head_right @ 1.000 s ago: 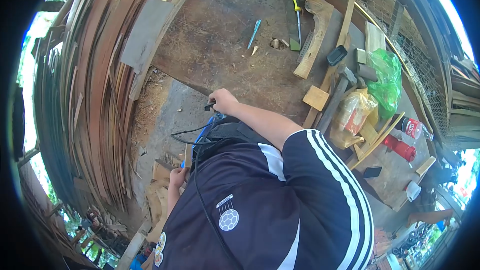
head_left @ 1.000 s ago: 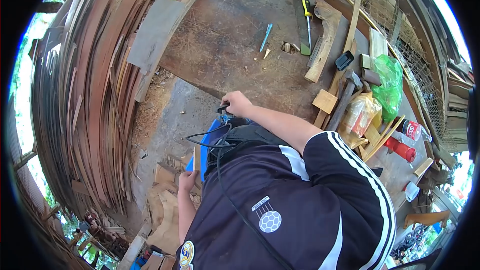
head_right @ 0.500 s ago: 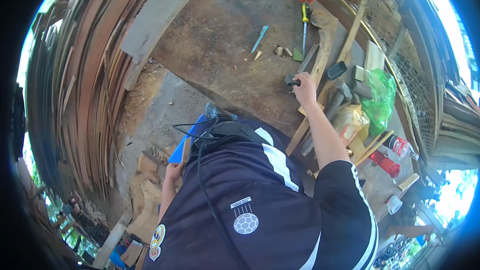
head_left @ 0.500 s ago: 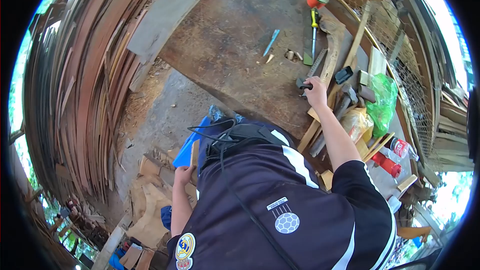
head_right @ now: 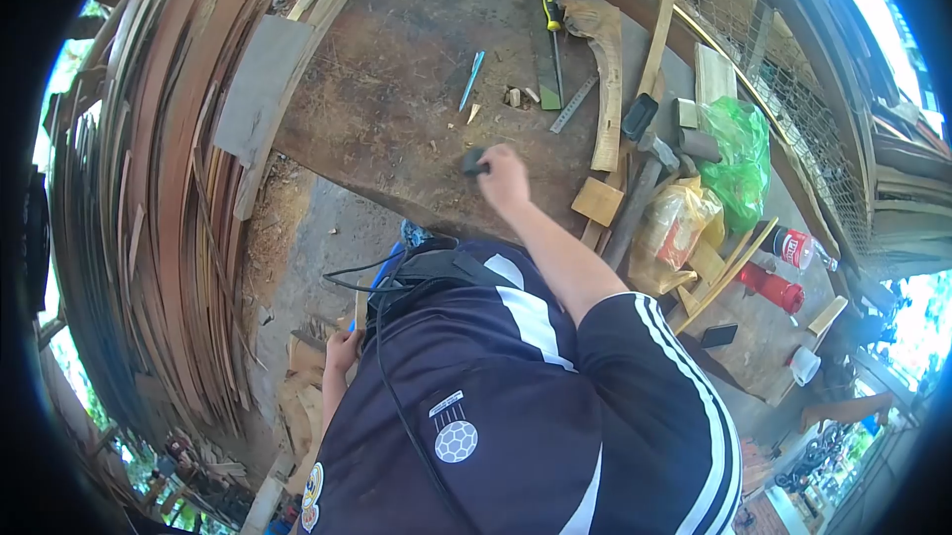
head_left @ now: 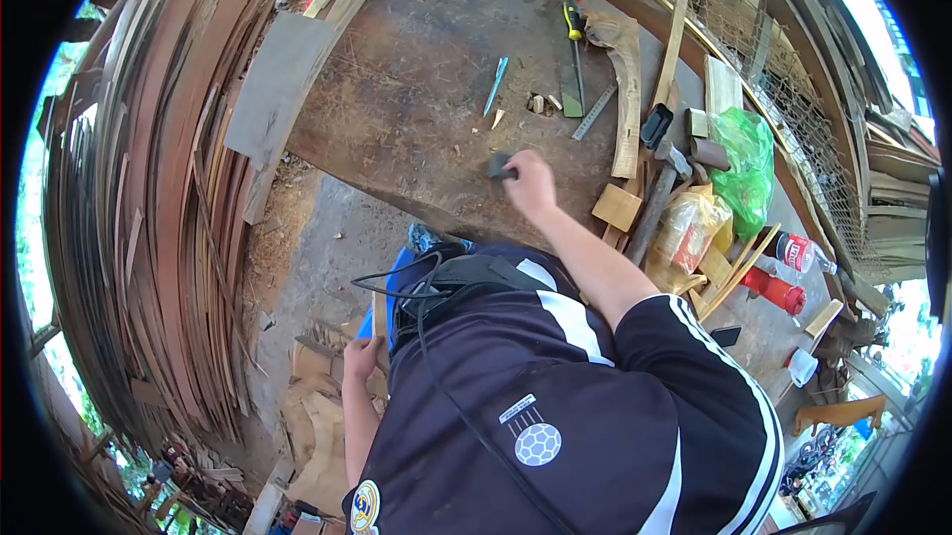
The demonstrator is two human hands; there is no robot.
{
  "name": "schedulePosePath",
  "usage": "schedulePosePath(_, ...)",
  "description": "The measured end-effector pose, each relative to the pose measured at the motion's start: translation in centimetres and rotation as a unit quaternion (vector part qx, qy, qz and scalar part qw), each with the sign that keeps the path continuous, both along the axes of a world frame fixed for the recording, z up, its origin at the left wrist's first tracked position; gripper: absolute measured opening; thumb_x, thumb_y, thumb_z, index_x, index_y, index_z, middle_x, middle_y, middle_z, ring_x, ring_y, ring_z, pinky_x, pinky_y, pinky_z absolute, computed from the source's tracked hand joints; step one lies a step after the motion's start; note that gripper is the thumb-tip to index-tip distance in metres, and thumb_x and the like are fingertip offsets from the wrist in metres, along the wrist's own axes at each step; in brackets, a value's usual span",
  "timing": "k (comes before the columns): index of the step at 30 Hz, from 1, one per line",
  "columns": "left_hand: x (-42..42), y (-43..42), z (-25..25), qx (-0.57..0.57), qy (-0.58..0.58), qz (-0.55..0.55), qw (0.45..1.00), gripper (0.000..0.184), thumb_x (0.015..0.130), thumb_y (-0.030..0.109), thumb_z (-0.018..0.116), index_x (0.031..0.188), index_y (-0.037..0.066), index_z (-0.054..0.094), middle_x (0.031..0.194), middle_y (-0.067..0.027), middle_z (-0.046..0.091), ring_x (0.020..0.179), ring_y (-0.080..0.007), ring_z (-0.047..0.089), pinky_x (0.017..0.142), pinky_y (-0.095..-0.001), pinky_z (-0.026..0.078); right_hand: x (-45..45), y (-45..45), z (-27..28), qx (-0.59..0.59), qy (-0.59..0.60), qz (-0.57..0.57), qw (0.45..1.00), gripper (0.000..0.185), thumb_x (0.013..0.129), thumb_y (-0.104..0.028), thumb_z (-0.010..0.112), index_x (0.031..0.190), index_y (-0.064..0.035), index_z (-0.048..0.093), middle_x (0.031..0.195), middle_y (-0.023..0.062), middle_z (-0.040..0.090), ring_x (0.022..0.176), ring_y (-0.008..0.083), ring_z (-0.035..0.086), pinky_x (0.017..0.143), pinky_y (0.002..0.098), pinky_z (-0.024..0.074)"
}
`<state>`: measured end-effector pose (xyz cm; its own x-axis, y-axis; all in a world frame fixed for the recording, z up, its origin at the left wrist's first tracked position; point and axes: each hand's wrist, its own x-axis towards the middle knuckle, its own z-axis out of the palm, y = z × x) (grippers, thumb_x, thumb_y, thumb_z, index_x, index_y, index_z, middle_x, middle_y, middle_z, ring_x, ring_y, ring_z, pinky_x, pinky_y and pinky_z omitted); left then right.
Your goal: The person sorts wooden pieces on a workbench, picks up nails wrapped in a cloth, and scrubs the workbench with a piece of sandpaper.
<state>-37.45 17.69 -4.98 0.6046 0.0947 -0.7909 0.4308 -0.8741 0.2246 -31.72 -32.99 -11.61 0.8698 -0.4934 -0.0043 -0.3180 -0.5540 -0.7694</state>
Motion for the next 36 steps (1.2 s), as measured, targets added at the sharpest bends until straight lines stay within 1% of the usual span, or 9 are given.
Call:
schedulePosePath(5, -0.7, 0.8, 0.3, 0.013, 0.014, -0.013, 1.000, 0.049, 0.085, 0.045, 0.069, 0.085, -0.003, 0.074, 0.063, -0.0146, 0.065, 0.064, -0.0214, 0.066, 0.065, -0.0376, 0.049, 1.4, 2.2, 3.1, 0.223, 0.132, 0.259, 0.931, 0.022, 0.071, -0.006, 0.073, 0.093, -0.0061, 0.073, 0.092, 0.0152, 0.072, 0.089, 0.0283, 0.071, 0.082, 0.0363, 0.0557)
schedulePosePath(10, -2.4, 1.7, 0.4, 0.016, 0.008, 0.007, 1.000, 0.049, 0.086, 0.045, 0.069, 0.084, -0.004, 0.074, 0.063, -0.0150, 0.066, 0.064, -0.0212, 0.066, 0.065, -0.0383, 0.050, 2.5, -4.2, 4.1, 0.259, 0.011, -0.031, 0.965, 0.033, 0.077, -0.004, 0.072, 0.110, -0.0047, 0.073, 0.093, 0.0073, 0.075, 0.085, 0.0141, 0.069, 0.079, 0.0296, 0.0553)
schedulePosePath(14, -3.2, 1.0, 1.1, 0.013, 0.002, 0.001, 1.000, 0.050, 0.086, 0.046, 0.069, 0.084, -0.004, 0.074, 0.066, -0.0165, 0.068, 0.067, -0.0214, 0.068, 0.067, -0.0384, 0.052, 4.1, -14.7, -0.2, 0.034, 0.009, -0.213, 0.976, 0.031, 0.079, -0.011, 0.076, 0.109, -0.0055, 0.075, 0.091, 0.0091, 0.076, 0.083, 0.0172, 0.071, 0.076, 0.0328, 0.0551)
schedulePosePath(16, -3.2, 0.5, 1.6, 0.016, 0.019, 0.001, 1.000, 0.050, 0.086, 0.045, 0.069, 0.084, -0.004, 0.074, 0.068, -0.0177, 0.069, 0.069, -0.0226, 0.069, 0.069, -0.0387, 0.052, 5.2, -17.3, 2.4, 0.019, 0.081, -0.222, 0.972, 0.027, 0.080, -0.016, 0.076, 0.105, -0.0051, 0.076, 0.091, 0.0126, 0.076, 0.082, 0.0213, 0.072, 0.074, 0.0345, 0.0546)
schedulePosePath(21, -3.6, 1.2, -0.3, 0.028, 0.012, -0.001, 1.000, 0.048, 0.086, 0.044, 0.070, 0.085, -0.004, 0.075, 0.070, -0.0194, 0.069, 0.071, -0.0251, 0.070, 0.070, -0.0393, 0.053, 8.2, -19.2, -0.3, -0.076, 0.093, -0.187, 0.975, 0.033, 0.074, -0.029, 0.081, 0.096, -0.0056, 0.074, 0.088, 0.0139, 0.074, 0.086, 0.0313, 0.071, 0.080, 0.0402, 0.0554)
schedulePosePath(22, -3.5, 1.2, -0.5, 0.031, 0.014, 0.006, 0.999, 0.048, 0.086, 0.043, 0.070, 0.086, -0.004, 0.075, 0.070, -0.0195, 0.069, 0.071, -0.0253, 0.070, 0.070, -0.0393, 0.053, 8.5, -18.7, -0.4, -0.079, 0.109, -0.162, 0.978, 0.033, 0.073, -0.029, 0.083, 0.096, -0.0065, 0.073, 0.096, 0.0157, 0.073, 0.092, 0.0331, 0.070, 0.084, 0.0409, 0.0549)
schedulePosePath(24, -3.4, 0.9, -0.3, 0.026, 0.013, 0.023, 0.999, 0.047, 0.086, 0.043, 0.070, 0.086, -0.004, 0.075, 0.070, -0.0194, 0.069, 0.071, -0.0255, 0.070, 0.070, -0.0392, 0.052, 9.1, -17.4, 0.4, -0.092, 0.185, -0.150, 0.967, 0.047, 0.070, -0.026, 0.087, 0.108, -0.0079, 0.066, 0.116, 0.0221, 0.066, 0.106, 0.0392, 0.065, 0.091, 0.0440, 0.0542)
schedulePosePath(28, -3.8, -0.4, 0.3, 0.006, 0.008, 0.061, 0.998, 0.047, 0.086, 0.043, 0.070, 0.088, -0.004, 0.075, 0.070, -0.0187, 0.069, 0.070, -0.0250, 0.070, 0.069, -0.0391, 0.052, 10.0, -16.9, 1.5, -0.061, 0.265, -0.209, 0.939, 0.069, 0.069, -0.028, 0.088, 0.122, -0.0054, 0.049, 0.121, 0.0241, 0.064, 0.113, 0.0393, 0.064, 0.095, 0.0455, 0.0537)
schedulePosePath(36, -5.7, 0.2, -0.3, 0.012, 0.007, 0.057, 0.998, 0.047, 0.086, 0.044, 0.068, 0.086, -0.003, 0.075, 0.067, -0.0184, 0.067, 0.068, -0.0262, 0.069, 0.069, -0.0407, 0.052, 10.5, -19.3, 2.5, -0.048, 0.351, -0.129, 0.926, 0.049, 0.065, -0.037, 0.081, 0.090, 0.0043, 0.076, 0.098, 0.0220, 0.075, 0.093, 0.0317, 0.074, 0.086, 0.0402, 0.0575)
